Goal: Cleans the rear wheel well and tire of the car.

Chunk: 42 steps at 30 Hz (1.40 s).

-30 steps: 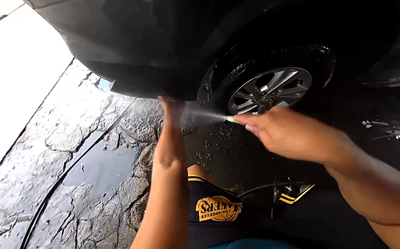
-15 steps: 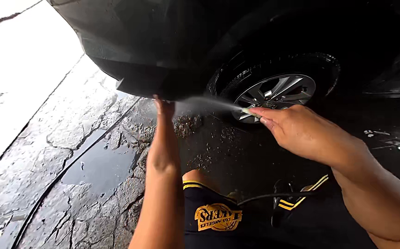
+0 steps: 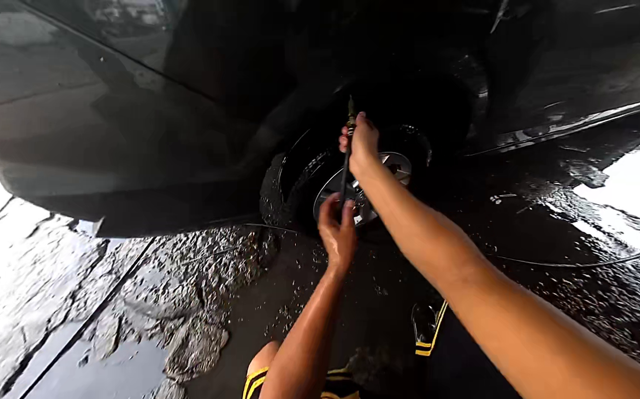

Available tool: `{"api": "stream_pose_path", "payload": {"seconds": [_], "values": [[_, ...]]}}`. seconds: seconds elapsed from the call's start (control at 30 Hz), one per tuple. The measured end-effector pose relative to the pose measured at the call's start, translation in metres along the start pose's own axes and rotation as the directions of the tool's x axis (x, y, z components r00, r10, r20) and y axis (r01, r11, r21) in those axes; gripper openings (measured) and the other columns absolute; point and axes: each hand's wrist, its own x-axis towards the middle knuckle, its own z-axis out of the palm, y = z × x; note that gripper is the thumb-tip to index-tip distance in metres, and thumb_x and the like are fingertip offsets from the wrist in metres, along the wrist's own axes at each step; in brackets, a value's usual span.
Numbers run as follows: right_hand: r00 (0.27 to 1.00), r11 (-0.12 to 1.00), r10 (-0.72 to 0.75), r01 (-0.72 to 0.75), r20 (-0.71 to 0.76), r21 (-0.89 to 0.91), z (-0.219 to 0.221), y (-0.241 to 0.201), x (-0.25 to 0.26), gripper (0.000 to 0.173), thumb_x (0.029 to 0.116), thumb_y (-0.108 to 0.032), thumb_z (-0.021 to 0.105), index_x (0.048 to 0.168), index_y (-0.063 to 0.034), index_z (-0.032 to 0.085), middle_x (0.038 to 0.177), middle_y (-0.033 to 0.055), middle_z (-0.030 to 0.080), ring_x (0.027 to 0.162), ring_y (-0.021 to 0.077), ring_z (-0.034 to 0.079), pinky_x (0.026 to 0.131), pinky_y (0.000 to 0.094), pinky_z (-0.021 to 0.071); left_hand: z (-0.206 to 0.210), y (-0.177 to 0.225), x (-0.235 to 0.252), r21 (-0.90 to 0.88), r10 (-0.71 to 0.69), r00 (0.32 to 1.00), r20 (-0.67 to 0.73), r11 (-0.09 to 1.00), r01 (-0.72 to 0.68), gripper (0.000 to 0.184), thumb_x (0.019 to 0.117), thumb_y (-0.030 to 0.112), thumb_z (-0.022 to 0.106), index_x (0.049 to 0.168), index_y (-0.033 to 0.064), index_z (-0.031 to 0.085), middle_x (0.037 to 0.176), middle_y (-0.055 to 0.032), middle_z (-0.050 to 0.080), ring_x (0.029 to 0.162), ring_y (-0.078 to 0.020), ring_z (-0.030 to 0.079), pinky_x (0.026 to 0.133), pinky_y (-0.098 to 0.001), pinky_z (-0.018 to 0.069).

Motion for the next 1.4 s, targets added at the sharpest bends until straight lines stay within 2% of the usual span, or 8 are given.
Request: {"api": "stream_pose_path", "payload": {"seconds": [0.07,0.27,0.43,0.57,0.67,0.87,1.2,1.4], "values": [[0.991,0.970,0.096,-0.115,0.096,0.216,0.012,0.002,0.004,0.050,0.1116,-0.050,0.023,0.108,-0.0108,0.053,0.072,0.0009,0.056,0.050,0.0098,0.051,0.045,0.0239,0.0463,-0.017,-0.014,0.030,0.032,0.100,0.991,-0.089,0.995,-0.097,0.031,0.1017,0.017,0.062,0.128,0.0002,0.063,0.086,-0.0048,0.069,0.069,-0.0105,0.063,0.066,-0.0305,0.0562],[0.865,0.884,0.175,-0.348,0.470,0.312,0.021,0.010,0.020,0.082,0.1034,-0.067,0.007,0.153,-0.0083,0.035,0.136,0.0194,0.056,0.119,0.0307,0.061,0.101,0.0502,0.0517,-0.071,-0.040,0.116,0.445,0.120,0.966,-0.227,0.896,-0.006,0.043,0.1108,0.033,0.041,0.119,0.0001,0.066,0.082,-0.0123,0.063,0.069,-0.0205,0.060,0.068,-0.0435,0.0540],[0.674,0.911,0.187,-0.391,0.715,0.131,0.033,0.028,0.020,0.077,0.1033,-0.062,0.007,0.153,-0.0107,0.034,0.153,0.0197,0.043,0.139,0.0366,0.044,0.106,0.0650,0.0404,-0.084,-0.046,0.149,-0.116,-0.302,0.931,-0.206,0.952,0.283,0.039,0.1110,0.044,0.036,0.106,0.0152,0.061,0.061,0.0074,0.049,0.047,-0.0053,0.046,0.045,-0.0240,0.0438],[0.518,0.967,0.226,-0.219,0.825,-0.128,-0.013,0.019,0.007,0.076,0.1039,-0.065,0.005,0.161,-0.0204,0.028,0.156,0.0149,0.046,0.138,0.0356,0.050,0.103,0.0615,0.0467,-0.099,-0.056,0.138,-0.456,-0.366,0.930,-0.019,0.832,0.318,0.047,0.1114,0.049,0.024,0.093,0.0202,0.056,0.055,0.0102,0.044,0.040,-0.0018,0.039,0.039,-0.0172,0.0361],[0.584,0.922,0.342,-0.059,0.736,-0.382,-0.100,0.014,0.013,0.078,0.1046,-0.067,0.013,0.156,-0.0174,0.044,0.149,0.0128,0.056,0.134,0.0315,0.055,0.106,0.0583,0.0461,-0.115,-0.071,0.131,-0.596,-0.263,0.946,0.189,0.735,0.323,0.057,0.1106,0.050,0.013,0.098,0.0198,0.059,0.052,0.0114,0.045,0.037,0.0012,0.041,0.035,-0.0145,0.0377],[0.683,0.257,0.726,-0.151,0.087,-0.955,-0.238,0.040,0.028,0.075,0.1056,-0.065,0.031,0.144,-0.0058,0.055,0.132,0.0237,0.064,0.119,0.0429,0.062,0.101,0.0641,0.0452,-0.109,-0.043,0.145,-0.495,-0.278,0.933,0.230,0.791,0.358,0.054,0.1117,0.047,0.014,0.095,0.0189,0.056,0.052,0.0109,0.043,0.038,0.0006,0.039,0.036,-0.0146,0.0364],[0.509,0.126,0.773,0.461,0.378,-0.878,-0.240,0.058,0.034,0.054,0.1109,-0.044,0.039,0.142,-0.0043,0.058,0.121,0.0263,0.066,0.105,0.0395,0.066,0.092,0.0605,0.0489,-0.138,-0.096,0.131,-0.770,-0.092,0.888,0.451,0.463,0.439,0.058,0.1087,0.054,0.025,0.096,0.0175,0.068,0.054,0.0078,0.056,0.041,-0.0034,0.056,0.037,-0.0199,0.0474],[0.474,-0.047,0.826,0.597,0.305,-0.801,-0.263,0.066,0.041,0.054,0.1083,-0.046,0.046,0.140,-0.0055,0.062,0.130,0.0260,0.065,0.124,0.0434,0.060,0.101,0.0653,0.0444,-0.109,-0.029,0.185,-0.362,-0.240,0.783,0.573,0.783,0.505,0.050,0.1090,0.052,0.024,0.091,0.0232,0.060,0.054,0.0136,0.046,0.040,0.0035,0.045,0.038,-0.0131,0.0407]]}}
